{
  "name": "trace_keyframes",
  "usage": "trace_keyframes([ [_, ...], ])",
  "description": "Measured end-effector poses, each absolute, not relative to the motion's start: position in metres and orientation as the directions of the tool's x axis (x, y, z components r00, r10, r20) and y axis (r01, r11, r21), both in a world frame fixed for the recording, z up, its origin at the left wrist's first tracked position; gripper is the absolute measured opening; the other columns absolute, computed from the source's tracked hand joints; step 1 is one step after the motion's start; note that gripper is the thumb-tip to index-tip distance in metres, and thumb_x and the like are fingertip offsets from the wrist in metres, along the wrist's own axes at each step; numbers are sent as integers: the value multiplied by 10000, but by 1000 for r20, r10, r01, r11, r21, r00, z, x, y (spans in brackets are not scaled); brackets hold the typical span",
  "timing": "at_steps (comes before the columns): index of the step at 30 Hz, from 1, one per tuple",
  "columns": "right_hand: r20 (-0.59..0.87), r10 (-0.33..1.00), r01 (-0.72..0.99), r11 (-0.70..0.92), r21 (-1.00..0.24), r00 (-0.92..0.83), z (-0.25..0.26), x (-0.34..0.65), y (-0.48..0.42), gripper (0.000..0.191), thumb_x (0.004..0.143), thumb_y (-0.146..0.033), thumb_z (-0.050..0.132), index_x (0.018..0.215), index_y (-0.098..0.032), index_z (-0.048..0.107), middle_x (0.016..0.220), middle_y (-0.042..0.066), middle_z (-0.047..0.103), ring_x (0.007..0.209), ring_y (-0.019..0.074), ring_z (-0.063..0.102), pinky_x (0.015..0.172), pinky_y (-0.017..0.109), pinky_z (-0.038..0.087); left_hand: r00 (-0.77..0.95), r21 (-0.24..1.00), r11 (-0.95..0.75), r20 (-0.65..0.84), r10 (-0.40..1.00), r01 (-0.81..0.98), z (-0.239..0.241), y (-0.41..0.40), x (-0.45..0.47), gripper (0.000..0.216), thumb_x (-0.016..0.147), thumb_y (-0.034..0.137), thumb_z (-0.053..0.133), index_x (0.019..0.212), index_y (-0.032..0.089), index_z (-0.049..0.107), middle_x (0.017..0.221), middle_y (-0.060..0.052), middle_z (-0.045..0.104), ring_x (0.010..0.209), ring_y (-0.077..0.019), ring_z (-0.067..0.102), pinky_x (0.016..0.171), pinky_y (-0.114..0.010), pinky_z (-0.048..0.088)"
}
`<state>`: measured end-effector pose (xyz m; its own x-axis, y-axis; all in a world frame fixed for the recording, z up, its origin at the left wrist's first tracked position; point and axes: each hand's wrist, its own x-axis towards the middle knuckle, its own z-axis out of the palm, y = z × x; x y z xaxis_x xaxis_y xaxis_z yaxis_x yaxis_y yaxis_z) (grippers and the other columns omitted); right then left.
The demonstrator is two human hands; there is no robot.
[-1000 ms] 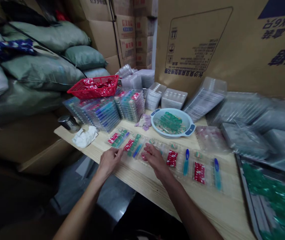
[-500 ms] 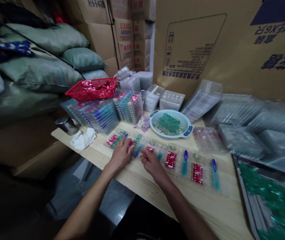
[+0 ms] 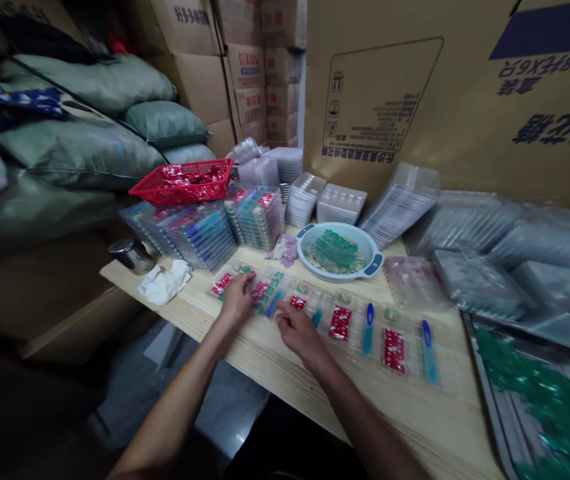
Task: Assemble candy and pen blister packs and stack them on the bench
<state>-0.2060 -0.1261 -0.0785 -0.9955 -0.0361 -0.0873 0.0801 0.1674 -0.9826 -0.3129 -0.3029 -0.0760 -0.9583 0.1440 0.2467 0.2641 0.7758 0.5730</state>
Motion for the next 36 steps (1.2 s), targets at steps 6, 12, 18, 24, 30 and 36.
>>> trace_keyframes([
  [6,9,-29,-20,429,-903,-1000,-77,-210,-130,475,820,-164,524,1266,-126,682,1089,132,714,876,227,653,845,372,529,-948,498,812,240,208,304,-78,-291,-303,337,960,165,448,1165,162,715,1198,-157,678,1173,-283,597,1069,-446,429],
  [12,27,-60,-51,455,-889,-998,-77,-223,-132,498,868,-148,488,1346,-142,630,1209,136,699,1037,237,665,937,383,532,-936,499,800,276,218,333,-77,-281,-311,381,1018,297,387,1243,180,673,1253,-134,645,1167,-249,595,1059,-404,448],
  [18,78,-173,-160,538,-828,-982,-86,-236,-131,506,845,-120,523,1333,-161,649,1389,150,616,1301,264,553,1133,452,409,-928,502,798,324,184,334,-75,-281,-319,408,1040,318,327,1176,176,685,1122,-123,666,1098,-244,611,1021,-414,474],
  [24,69,-190,-166,560,-812,-979,-94,-239,-132,549,825,-108,550,1364,-169,635,1455,146,564,1362,267,508,1175,450,371,-927,473,820,335,170,322,-68,-281,-318,526,1064,313,175,1238,170,650,1248,-138,626,1212,-224,567,1065,-389,450],
  [30,21,-215,-160,656,-737,-976,-86,-234,-132,501,858,-96,523,1345,-64,640,1494,216,510,1387,300,495,1183,432,370,-947,372,878,227,228,301,-62,-279,-320,362,989,329,462,1252,190,667,1371,-196,572,1251,-365,560,1052,-569,427],
  [36,60,-197,-181,681,-709,-979,-82,-216,-130,441,879,-88,492,1272,-92,693,1420,209,582,1334,290,548,1164,446,390,-909,273,871,40,414,409,-62,-277,-321,553,993,512,435,1467,235,498,1596,-194,371,1451,-418,377,1131,-601,335],
])
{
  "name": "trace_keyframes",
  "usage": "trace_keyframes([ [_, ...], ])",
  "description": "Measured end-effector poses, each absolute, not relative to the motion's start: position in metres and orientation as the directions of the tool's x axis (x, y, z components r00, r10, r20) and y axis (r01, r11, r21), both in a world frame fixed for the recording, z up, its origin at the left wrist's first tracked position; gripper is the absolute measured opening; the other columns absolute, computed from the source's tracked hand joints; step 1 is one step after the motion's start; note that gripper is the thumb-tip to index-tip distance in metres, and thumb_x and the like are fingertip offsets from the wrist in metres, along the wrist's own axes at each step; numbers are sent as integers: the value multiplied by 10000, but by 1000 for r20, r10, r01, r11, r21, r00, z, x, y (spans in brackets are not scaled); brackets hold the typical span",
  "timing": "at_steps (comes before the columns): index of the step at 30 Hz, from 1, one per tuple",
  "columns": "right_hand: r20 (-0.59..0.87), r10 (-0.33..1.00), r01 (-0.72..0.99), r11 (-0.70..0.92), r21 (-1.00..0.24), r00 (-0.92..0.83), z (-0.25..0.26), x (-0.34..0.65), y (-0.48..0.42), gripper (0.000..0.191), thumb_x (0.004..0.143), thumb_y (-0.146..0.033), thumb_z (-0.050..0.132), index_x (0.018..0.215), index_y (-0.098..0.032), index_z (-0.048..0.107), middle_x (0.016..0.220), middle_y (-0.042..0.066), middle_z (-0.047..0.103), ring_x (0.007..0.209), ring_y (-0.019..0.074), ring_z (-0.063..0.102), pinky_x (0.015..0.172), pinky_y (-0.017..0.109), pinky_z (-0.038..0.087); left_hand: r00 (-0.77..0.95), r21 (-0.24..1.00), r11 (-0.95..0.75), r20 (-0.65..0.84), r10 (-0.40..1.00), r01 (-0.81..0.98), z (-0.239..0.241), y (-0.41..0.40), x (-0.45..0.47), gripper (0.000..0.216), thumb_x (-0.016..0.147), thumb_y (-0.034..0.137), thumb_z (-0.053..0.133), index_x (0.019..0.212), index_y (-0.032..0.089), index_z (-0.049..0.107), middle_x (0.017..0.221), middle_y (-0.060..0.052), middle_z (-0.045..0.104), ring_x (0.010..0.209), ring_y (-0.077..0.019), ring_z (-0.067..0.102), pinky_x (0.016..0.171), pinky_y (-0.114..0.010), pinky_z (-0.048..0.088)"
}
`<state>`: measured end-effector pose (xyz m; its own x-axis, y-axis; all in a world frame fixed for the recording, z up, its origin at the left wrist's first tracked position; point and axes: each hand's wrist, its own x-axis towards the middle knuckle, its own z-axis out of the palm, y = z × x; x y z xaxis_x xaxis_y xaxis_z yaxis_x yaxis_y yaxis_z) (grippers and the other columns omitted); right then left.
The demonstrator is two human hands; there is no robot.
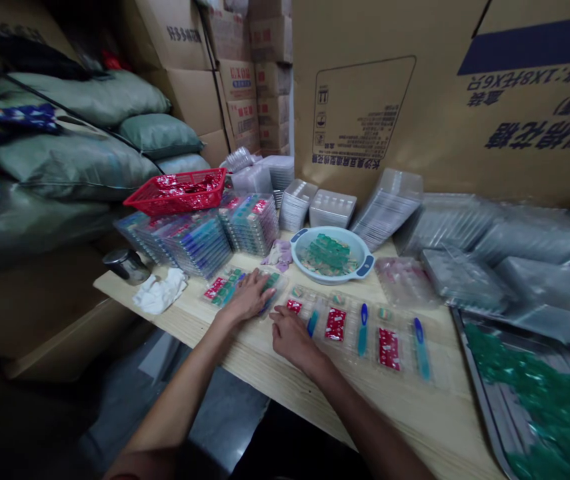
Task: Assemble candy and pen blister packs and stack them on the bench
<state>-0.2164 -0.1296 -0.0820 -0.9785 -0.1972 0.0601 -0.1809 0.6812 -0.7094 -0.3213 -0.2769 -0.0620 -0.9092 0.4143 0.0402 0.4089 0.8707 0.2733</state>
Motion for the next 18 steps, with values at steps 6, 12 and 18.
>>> trace_keyframes([
  [6,160,-220,-267,652,-709,-962,-74,-199,-126,436,866,-71,468,1209,-157,724,1280,151,664,1236,254,602,1104,426,447,-905,247,884,-58,422,397,-74,-274,-312,646,1010,544,355,1563,210,356,1670,-189,223,1539,-420,170,1185,-618,229],
  [12,247,-203,-320,624,-713,-948,-58,-192,-115,424,862,-77,472,1173,-209,727,1217,112,678,1183,234,609,1060,404,474,-899,213,876,179,400,432,-82,-273,-281,585,1016,422,395,1524,134,415,1649,-197,274,1557,-350,157,1233,-549,203],
  [18,314,-119,-311,657,-687,-942,-48,-202,-68,393,847,-111,454,1118,-180,731,1212,132,697,1190,253,620,1075,430,462,-882,437,767,191,431,469,-82,-296,-288,524,1040,379,317,1493,166,471,1594,-139,415,1511,-282,327,1231,-512,275],
])
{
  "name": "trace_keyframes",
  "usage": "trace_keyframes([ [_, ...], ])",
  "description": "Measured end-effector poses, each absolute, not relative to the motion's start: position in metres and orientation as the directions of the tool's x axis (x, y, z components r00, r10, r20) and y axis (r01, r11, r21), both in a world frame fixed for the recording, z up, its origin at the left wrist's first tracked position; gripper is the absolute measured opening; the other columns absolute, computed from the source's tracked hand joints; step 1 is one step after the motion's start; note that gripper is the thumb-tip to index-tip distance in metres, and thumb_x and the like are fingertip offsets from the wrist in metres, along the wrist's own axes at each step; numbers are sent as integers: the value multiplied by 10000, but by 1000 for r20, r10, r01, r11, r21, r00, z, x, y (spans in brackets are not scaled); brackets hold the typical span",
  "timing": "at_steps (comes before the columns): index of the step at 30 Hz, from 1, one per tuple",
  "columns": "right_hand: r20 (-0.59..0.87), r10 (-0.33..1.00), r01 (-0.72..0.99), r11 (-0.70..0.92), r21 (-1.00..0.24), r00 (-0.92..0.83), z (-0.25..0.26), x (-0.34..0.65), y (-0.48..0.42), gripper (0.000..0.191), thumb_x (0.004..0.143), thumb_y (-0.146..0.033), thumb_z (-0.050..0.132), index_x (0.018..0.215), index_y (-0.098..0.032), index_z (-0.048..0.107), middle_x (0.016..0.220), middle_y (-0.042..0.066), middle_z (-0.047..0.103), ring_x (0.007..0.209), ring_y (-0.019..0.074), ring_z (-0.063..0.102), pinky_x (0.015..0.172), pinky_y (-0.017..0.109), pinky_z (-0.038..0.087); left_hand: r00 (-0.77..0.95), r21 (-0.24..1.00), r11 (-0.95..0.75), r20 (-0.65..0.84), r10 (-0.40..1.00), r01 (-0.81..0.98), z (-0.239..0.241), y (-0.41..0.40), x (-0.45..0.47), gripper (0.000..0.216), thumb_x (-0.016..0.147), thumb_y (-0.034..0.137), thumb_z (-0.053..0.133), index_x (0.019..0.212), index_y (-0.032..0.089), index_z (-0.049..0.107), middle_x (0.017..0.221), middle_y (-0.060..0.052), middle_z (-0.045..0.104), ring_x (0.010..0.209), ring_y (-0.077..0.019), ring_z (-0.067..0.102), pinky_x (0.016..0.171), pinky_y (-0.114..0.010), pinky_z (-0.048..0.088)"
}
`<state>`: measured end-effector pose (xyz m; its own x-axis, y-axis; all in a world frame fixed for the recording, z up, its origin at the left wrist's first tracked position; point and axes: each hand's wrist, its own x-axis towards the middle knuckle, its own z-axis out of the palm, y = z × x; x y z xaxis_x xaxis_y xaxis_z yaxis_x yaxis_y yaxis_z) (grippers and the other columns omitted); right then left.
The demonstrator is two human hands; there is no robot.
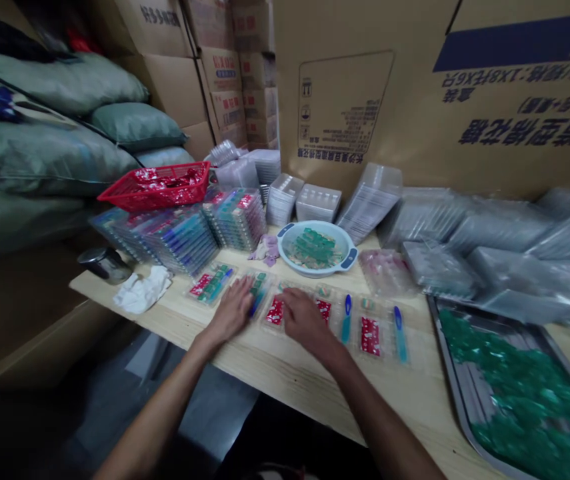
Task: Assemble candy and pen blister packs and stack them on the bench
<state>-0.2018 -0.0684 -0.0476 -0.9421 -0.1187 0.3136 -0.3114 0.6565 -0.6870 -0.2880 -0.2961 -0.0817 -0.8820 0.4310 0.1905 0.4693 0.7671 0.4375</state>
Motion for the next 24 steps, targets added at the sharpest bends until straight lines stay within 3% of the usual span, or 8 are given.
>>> trace_keyframes([
  [2,336,-79,-293,701,-650,-938,-41,-210,-45,388,860,-143,451,1139,-181,718,1222,131,697,1183,257,625,1069,436,466,-902,540,723,285,324,431,-75,-309,-297,530,1052,347,246,1483,139,474,1562,-149,462,1474,-224,400,1223,-457,317],
  [4,368,-20,-249,770,-587,-929,-35,-221,-24,409,866,-149,437,1181,-162,697,1239,143,687,1195,271,614,1077,452,458,-891,539,716,354,285,444,-68,-319,-300,518,1047,336,255,1453,136,507,1542,-151,488,1469,-213,405,1226,-451,315],
  [6,401,66,-161,847,-506,-913,-29,-236,-9,455,864,-156,449,1270,-120,651,1331,181,633,1266,309,562,1110,496,418,-853,453,725,330,404,519,-66,-322,-294,501,1028,376,352,1442,155,527,1570,-141,453,1510,-243,332,1242,-478,275],
  [9,387,128,-32,924,-382,-913,-25,-259,2,579,863,-207,509,1434,-112,524,1526,206,463,1371,392,450,1107,611,374,-763,327,697,154,627,638,-71,-314,-275,600,970,463,507,1497,178,467,1625,-137,359,1547,-299,227,1248,-502,234],
  [11,331,126,12,945,-326,-935,-25,-274,4,627,861,-244,544,1475,-130,483,1566,205,412,1374,427,430,1073,654,381,-745,276,704,75,662,654,-78,-307,-266,633,967,445,520,1532,178,418,1639,-144,325,1549,-326,208,1244,-516,222],
  [18,228,194,130,954,-269,-954,-17,-300,9,399,936,-209,450,1235,-92,687,1172,217,702,1154,357,610,990,453,468,-810,176,791,102,577,586,-88,-298,-283,549,967,294,494,1513,244,457,1631,-109,359,1533,-368,233,1226,-566,196],
  [21,236,184,122,959,-254,-954,-14,-302,18,394,948,-181,417,1218,-97,690,1159,192,712,1091,300,649,976,379,467,-807,150,793,113,579,590,-90,-296,-289,535,964,297,493,1495,231,482,1620,-119,378,1522,-383,256,1217,-576,216],
  [24,221,144,89,966,-241,-965,-15,-303,25,374,936,-228,503,1253,-131,674,1196,150,707,1093,262,649,950,316,468,-805,130,797,176,567,590,-96,-293,-288,542,941,229,483,1482,202,495,1597,-126,415,1510,-384,282,1217,-580,226],
])
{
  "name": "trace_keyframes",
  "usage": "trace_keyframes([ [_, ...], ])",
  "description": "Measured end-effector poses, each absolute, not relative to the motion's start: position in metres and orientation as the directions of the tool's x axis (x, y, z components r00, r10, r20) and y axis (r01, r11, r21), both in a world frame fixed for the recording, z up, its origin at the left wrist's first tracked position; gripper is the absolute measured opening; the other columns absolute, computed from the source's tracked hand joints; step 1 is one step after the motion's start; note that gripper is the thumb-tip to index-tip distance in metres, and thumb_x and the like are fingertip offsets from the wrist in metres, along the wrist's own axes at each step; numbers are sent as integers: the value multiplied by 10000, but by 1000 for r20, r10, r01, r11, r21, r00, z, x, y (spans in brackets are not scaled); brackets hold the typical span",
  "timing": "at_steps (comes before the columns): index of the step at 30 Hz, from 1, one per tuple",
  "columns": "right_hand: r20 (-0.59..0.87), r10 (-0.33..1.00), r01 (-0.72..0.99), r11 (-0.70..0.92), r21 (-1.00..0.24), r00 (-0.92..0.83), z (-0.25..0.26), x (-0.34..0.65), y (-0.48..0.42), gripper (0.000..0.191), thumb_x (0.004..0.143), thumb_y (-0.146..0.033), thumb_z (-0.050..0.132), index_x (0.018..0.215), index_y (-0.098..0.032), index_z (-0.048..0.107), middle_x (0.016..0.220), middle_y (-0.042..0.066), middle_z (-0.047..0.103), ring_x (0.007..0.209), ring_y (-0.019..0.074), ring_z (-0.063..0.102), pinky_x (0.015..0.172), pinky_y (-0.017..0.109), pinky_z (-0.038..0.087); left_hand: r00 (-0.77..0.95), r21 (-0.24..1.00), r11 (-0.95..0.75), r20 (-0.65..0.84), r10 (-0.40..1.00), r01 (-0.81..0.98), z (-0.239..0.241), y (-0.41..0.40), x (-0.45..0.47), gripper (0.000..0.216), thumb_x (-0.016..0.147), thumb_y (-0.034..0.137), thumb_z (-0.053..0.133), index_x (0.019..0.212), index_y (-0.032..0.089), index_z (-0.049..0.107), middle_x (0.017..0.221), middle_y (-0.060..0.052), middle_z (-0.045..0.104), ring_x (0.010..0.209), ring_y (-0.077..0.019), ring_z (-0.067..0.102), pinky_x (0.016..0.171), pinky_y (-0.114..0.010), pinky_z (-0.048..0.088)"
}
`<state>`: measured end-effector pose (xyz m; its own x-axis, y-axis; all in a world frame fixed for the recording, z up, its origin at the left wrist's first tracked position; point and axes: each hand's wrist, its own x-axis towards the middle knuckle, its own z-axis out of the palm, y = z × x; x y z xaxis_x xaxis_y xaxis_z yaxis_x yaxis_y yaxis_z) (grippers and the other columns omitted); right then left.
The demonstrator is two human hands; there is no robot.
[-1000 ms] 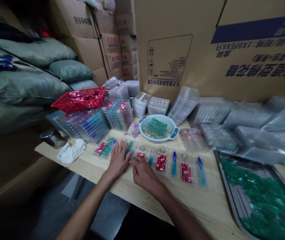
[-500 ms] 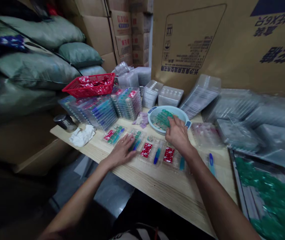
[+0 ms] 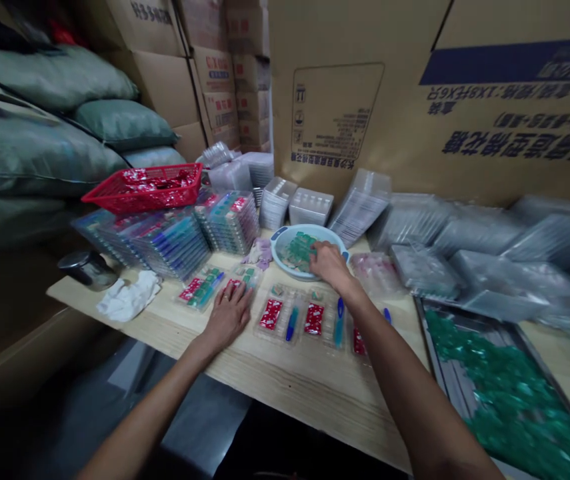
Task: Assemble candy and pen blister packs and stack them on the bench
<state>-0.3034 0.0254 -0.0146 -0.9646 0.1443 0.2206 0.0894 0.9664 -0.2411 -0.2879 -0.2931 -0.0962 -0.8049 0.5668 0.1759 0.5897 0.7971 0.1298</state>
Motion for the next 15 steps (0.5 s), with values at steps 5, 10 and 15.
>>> trace_keyframes([
  [5,168,155,115,967,-226,-973,-20,-302,31,330,931,-216,500,1201,-133,672,1167,154,690,1030,253,648,877,311,476,-783,189,763,226,579,618,-107,-301,-291,614,962,294,480,1540,114,376,1598,-187,390,1503,-319,331,1221,-497,295],
  [10,80,157,138,968,-209,-984,-22,-301,32,338,956,-198,438,1176,-68,660,1159,205,646,1045,283,629,883,344,460,-706,145,691,145,693,708,-107,-315,-299,578,1028,413,389,1518,106,408,1599,-204,375,1520,-304,299,1216,-487,310],
  [15,-41,112,118,974,-191,-993,-16,-314,36,258,846,-152,596,1059,-51,703,1095,214,640,978,294,646,842,348,465,-661,116,651,84,746,750,-106,-320,-303,594,1026,381,403,1559,127,342,1631,-197,311,1542,-296,240,1220,-486,292],
])
